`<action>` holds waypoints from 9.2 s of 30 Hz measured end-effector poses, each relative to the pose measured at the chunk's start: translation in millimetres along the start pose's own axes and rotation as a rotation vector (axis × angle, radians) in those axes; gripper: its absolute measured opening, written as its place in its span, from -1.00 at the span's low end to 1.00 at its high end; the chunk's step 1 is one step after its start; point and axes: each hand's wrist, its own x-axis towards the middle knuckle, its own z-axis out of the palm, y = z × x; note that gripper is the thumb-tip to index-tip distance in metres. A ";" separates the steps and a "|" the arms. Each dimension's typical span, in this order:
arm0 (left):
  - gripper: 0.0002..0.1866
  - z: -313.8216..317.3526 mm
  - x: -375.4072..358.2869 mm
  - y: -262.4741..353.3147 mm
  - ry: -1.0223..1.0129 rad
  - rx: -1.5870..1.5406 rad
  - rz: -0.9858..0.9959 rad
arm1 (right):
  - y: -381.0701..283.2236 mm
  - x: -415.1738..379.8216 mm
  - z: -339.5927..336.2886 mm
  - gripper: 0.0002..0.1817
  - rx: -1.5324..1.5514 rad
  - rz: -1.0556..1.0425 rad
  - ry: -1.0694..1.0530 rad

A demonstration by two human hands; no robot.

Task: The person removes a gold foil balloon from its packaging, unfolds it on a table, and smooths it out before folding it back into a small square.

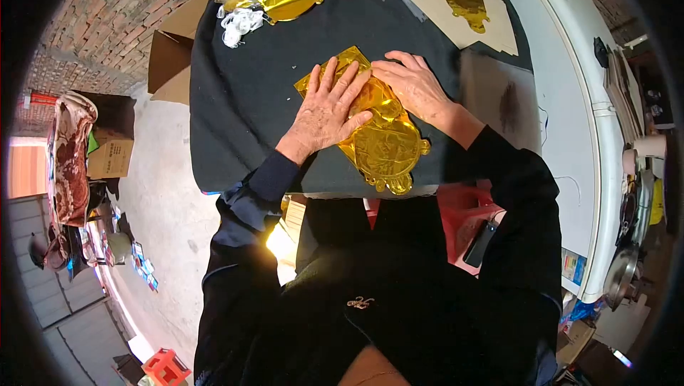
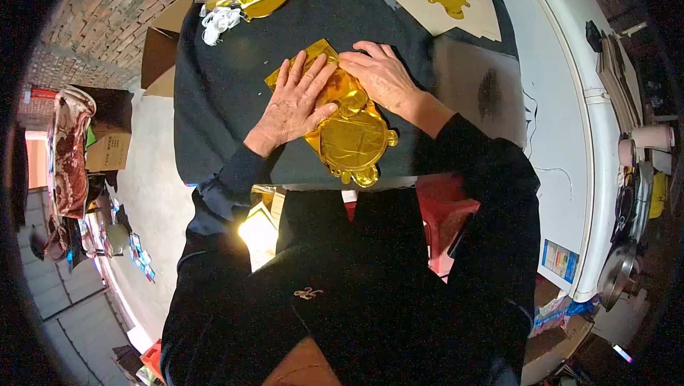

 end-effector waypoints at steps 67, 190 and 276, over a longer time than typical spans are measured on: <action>-0.47 1.7 -18.1 -7.7 -0.200 -1.618 -0.002 | -97.3 -27.1 -22.8 -0.74 0.480 0.702 0.019; -0.24 -235.1 -84.8 107.4 0.210 -1.052 -0.007 | -88.9 -34.4 27.8 -0.16 -0.021 0.128 -0.177; -0.26 -11.2 -42.8 45.4 0.065 -0.020 -0.162 | -65.0 25.5 -9.2 -0.72 -0.036 0.077 0.095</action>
